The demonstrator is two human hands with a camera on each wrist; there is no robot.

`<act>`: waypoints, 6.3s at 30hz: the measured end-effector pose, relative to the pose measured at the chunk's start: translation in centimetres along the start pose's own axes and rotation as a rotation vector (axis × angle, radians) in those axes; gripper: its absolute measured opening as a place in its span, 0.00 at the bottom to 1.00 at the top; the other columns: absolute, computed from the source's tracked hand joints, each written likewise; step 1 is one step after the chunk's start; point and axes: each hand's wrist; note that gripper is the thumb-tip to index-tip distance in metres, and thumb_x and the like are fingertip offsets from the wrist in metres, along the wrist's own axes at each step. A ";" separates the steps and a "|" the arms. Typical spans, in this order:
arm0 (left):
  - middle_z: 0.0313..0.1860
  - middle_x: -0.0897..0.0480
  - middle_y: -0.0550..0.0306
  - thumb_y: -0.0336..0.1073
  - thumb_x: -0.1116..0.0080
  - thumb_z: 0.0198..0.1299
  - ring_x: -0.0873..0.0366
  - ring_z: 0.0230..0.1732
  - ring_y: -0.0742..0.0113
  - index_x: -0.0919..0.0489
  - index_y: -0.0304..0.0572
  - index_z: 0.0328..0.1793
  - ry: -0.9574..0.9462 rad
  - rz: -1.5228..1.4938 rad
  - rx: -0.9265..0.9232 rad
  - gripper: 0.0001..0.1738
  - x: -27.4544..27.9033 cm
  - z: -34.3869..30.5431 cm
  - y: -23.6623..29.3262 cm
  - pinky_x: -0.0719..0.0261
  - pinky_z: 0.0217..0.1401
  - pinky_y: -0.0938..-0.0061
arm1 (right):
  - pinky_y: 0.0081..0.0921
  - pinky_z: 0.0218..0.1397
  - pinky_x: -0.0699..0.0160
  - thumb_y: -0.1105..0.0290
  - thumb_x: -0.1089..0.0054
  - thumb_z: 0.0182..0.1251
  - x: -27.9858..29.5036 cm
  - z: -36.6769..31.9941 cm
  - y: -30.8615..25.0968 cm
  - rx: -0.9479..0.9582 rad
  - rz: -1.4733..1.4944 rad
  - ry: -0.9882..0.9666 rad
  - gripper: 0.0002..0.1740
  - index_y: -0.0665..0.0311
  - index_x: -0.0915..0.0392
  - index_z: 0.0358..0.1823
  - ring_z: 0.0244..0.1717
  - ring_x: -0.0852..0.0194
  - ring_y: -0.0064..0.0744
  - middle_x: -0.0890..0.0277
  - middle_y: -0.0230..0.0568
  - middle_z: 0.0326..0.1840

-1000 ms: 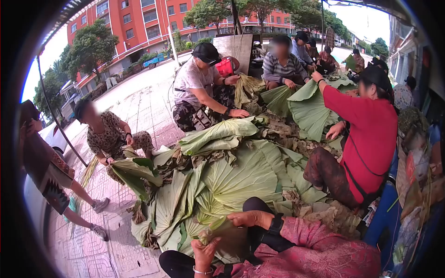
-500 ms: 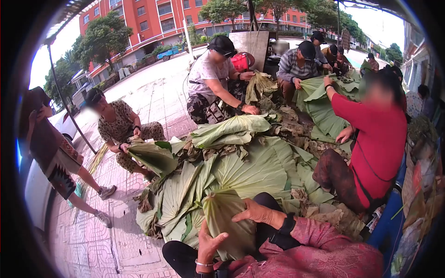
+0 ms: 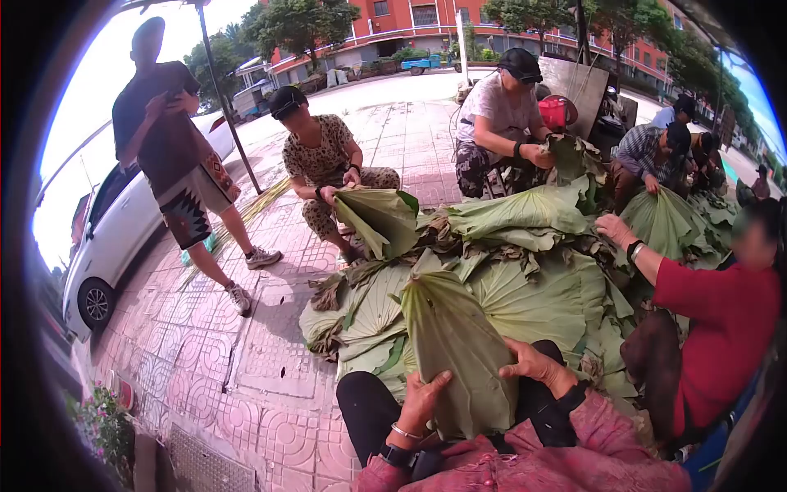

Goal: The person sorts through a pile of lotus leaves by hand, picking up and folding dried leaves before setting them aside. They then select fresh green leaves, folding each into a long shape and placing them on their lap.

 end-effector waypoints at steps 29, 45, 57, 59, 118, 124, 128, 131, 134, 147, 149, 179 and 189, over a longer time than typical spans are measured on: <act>0.47 0.23 0.58 0.58 0.57 0.63 0.30 0.50 0.67 0.40 0.44 0.66 0.144 -0.132 0.064 0.33 -0.2 0.6 -5.7 0.37 0.46 0.64 | 0.23 0.48 0.27 0.74 0.32 0.45 3.4 -1.6 -6.0 -0.221 0.358 0.263 0.30 0.74 0.30 0.53 0.42 0.25 0.27 0.24 0.41 0.45; 0.43 0.21 0.57 0.48 0.51 0.63 0.25 0.47 0.66 0.39 0.43 0.65 0.127 -0.119 0.208 0.29 -0.7 1.2 -8.1 0.33 0.45 0.67 | 0.27 0.45 0.34 0.64 0.40 0.55 16.5 -6.4 -2.2 0.005 0.283 1.005 0.37 0.66 0.44 0.65 0.50 0.30 0.29 0.32 0.44 0.57; 0.42 0.20 0.56 0.42 0.48 0.61 0.22 0.44 0.69 0.34 0.40 0.61 0.092 -0.074 0.300 0.25 0.0 1.5 -9.6 0.30 0.40 0.75 | 0.20 0.43 0.27 0.71 0.37 0.53 8.5 -4.5 6.3 -0.090 0.148 0.830 0.19 0.66 0.27 0.48 0.40 0.26 0.19 0.23 0.35 0.44; 0.42 0.20 0.56 0.41 0.47 0.61 0.22 0.43 0.68 0.34 0.40 0.61 0.082 -0.087 0.311 0.24 0.1 1.8 -10.2 0.30 0.40 0.76 | 0.22 0.46 0.27 0.71 0.35 0.51 9.2 -3.8 7.8 -0.154 0.047 0.782 0.21 0.68 0.27 0.48 0.42 0.26 0.22 0.23 0.37 0.45; 0.68 0.36 0.51 0.57 0.60 0.65 0.37 0.65 0.56 0.41 0.44 0.70 -0.099 -0.722 0.009 0.34 3.4 5.6 -6.4 0.38 0.63 0.60 | 0.36 0.59 0.47 0.69 0.37 0.52 -3.5 2.5 -20.2 0.589 -1.007 -0.221 0.12 0.59 0.26 0.38 0.58 0.34 0.34 0.27 0.34 0.53; 0.67 0.36 0.51 0.58 0.60 0.65 0.37 0.65 0.57 0.41 0.45 0.69 -0.211 -0.662 0.088 0.33 1.6 5.2 -9.7 0.38 0.64 0.60 | 0.38 0.64 0.46 0.58 0.38 0.55 -1.6 5.8 -13.6 0.480 -0.905 0.145 0.27 0.55 0.31 0.56 0.62 0.39 0.42 0.29 0.40 0.56; 0.67 0.35 0.52 0.58 0.60 0.65 0.37 0.65 0.57 0.41 0.45 0.69 -0.242 -0.634 0.122 0.33 1.2 5.1 -10.4 0.38 0.64 0.60 | 0.31 0.65 0.45 0.39 0.51 0.61 -2.2 5.5 -9.5 0.024 -0.346 -0.159 0.38 0.63 0.36 0.62 0.64 0.42 0.38 0.36 0.44 0.62; 0.67 0.35 0.52 0.59 0.60 0.65 0.37 0.65 0.57 0.41 0.46 0.69 -0.238 -0.596 0.124 0.33 1.7 4.2 -10.8 0.38 0.64 0.60 | 0.28 0.55 0.35 0.37 0.51 0.61 -2.4 5.6 -7.1 -0.099 -0.266 -0.327 0.36 0.65 0.29 0.52 0.50 0.33 0.30 0.28 0.43 0.49; 0.67 0.35 0.52 0.59 0.60 0.65 0.38 0.65 0.58 0.41 0.46 0.69 -0.235 -0.536 0.112 0.33 2.3 3.6 -11.5 0.38 0.64 0.60 | 0.25 0.43 0.30 0.36 0.50 0.59 -2.1 5.8 -6.9 -0.204 -0.240 -0.312 0.35 0.67 0.24 0.37 0.36 0.30 0.22 0.24 0.37 0.34; 0.65 0.33 0.53 0.63 0.59 0.62 0.36 0.63 0.57 0.41 0.46 0.70 0.032 -0.554 0.006 0.38 2.1 2.9 -6.1 0.39 0.63 0.60 | 0.22 0.18 0.46 0.34 0.40 0.50 1.6 8.7 -8.7 -0.034 -0.221 0.557 0.37 0.68 0.28 0.16 0.17 0.51 0.15 0.45 0.23 0.10; 0.65 0.34 0.51 0.66 0.58 0.60 0.37 0.64 0.57 0.43 0.45 0.71 0.130 -0.209 0.003 0.41 0.4 1.3 -5.2 0.40 0.64 0.59 | 0.20 0.18 0.46 0.36 0.38 0.50 1.7 8.9 -8.2 -0.007 -0.220 0.650 0.35 0.67 0.27 0.17 0.17 0.49 0.13 0.43 0.23 0.11; 0.52 0.25 0.50 0.35 0.45 0.58 0.24 0.49 0.59 0.34 0.33 0.60 0.108 -0.549 0.026 0.25 -0.7 1.3 -6.6 0.24 0.52 0.67 | 0.23 0.52 0.30 0.64 0.32 0.52 -8.0 0.6 -4.3 -0.310 0.334 0.049 0.37 0.71 0.38 0.61 0.49 0.30 0.25 0.28 0.42 0.52; 0.51 0.24 0.53 0.52 0.53 0.63 0.28 0.51 0.64 0.37 0.47 0.66 -0.174 -0.482 0.205 0.29 1.0 0.1 -9.0 0.30 0.50 0.69 | 0.23 0.48 0.28 0.71 0.30 0.43 5.6 0.8 -7.6 -0.174 0.260 0.515 0.34 0.77 0.32 0.54 0.42 0.25 0.27 0.23 0.45 0.44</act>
Point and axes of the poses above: each hand's wrist, its own z-axis towards the middle knuckle, its own x-axis out of the back of the hand, y = z × x
